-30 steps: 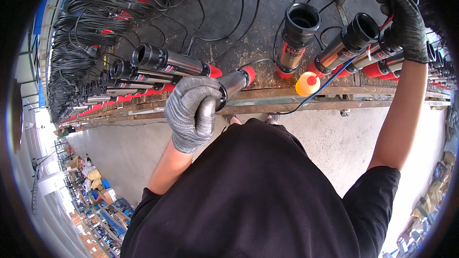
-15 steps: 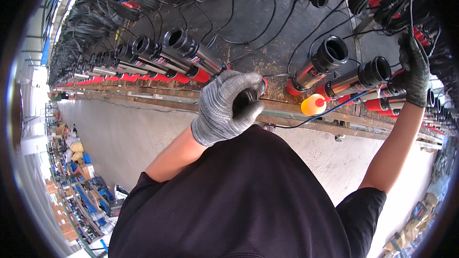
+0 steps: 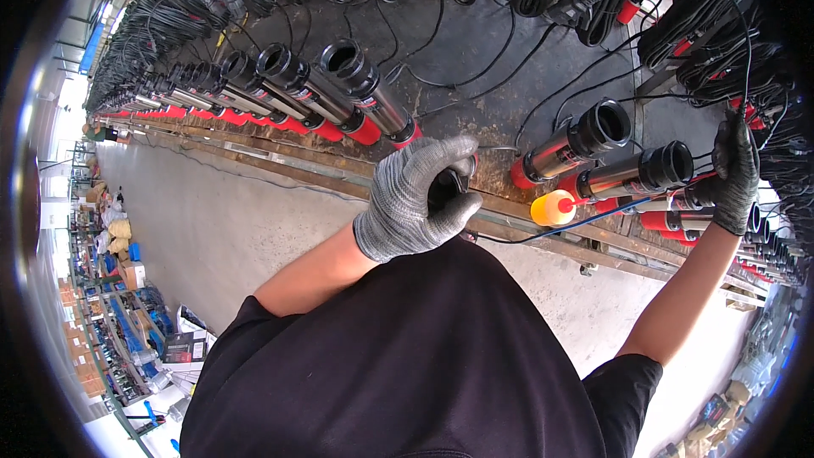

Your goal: The person inserts black power cables into the top openings of several red and black submersible pump units lined up on a rack. They then use a red-tipped oil dispenser to apply liquid into the center of a pump head and finish by pulling and straightening the cables on several adjacent units.

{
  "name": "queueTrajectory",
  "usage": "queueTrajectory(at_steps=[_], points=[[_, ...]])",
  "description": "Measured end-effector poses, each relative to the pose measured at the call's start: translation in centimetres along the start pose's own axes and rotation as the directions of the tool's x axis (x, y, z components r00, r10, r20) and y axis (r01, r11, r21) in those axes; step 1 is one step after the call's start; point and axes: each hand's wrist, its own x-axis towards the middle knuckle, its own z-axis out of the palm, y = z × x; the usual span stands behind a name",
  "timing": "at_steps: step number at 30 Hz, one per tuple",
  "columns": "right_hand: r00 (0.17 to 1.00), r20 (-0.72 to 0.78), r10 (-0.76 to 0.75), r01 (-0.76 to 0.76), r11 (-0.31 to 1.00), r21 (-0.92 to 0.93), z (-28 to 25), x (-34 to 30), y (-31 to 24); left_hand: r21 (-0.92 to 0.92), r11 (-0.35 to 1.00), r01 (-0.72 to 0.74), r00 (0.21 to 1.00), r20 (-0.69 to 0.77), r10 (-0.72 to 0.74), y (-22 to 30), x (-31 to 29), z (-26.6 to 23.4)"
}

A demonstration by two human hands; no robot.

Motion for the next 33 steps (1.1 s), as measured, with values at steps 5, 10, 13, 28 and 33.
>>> queueTrajectory(at_steps=[5,10,13,28,33], points=[[0.999,0.033,-0.022,0.023,0.999,-0.033,0.3,-0.2,-0.2,0.016,1.000,-0.025,1.000,0.004,0.025,0.3,-0.1,0.0],[1.000,-0.009,0.005,-0.005,1.000,-0.015,0.0,-0.1,0.1,0.012,0.999,-0.050,0.998,-0.043,0.050,0.3,-0.1,0.2],[0.996,-0.088,0.018,-0.019,1.000,-0.011,2.0,-1.0,-0.5,0.021,0.999,-0.049,0.998,-0.047,0.050,0.3,-0.1,0.1],[0.985,-0.170,0.011,-0.008,1.000,0.013,2.1,-0.7,0.3,0.061,0.995,-0.083,0.991,-0.098,0.088,-1.5,3.0,0.1],[0.991,-0.111,-0.073,0.079,0.996,0.051,4.6,-3.3,-3.2,-0.062,0.996,0.056,0.990,-0.127,-0.064,-4.5,6.2,1.4]])
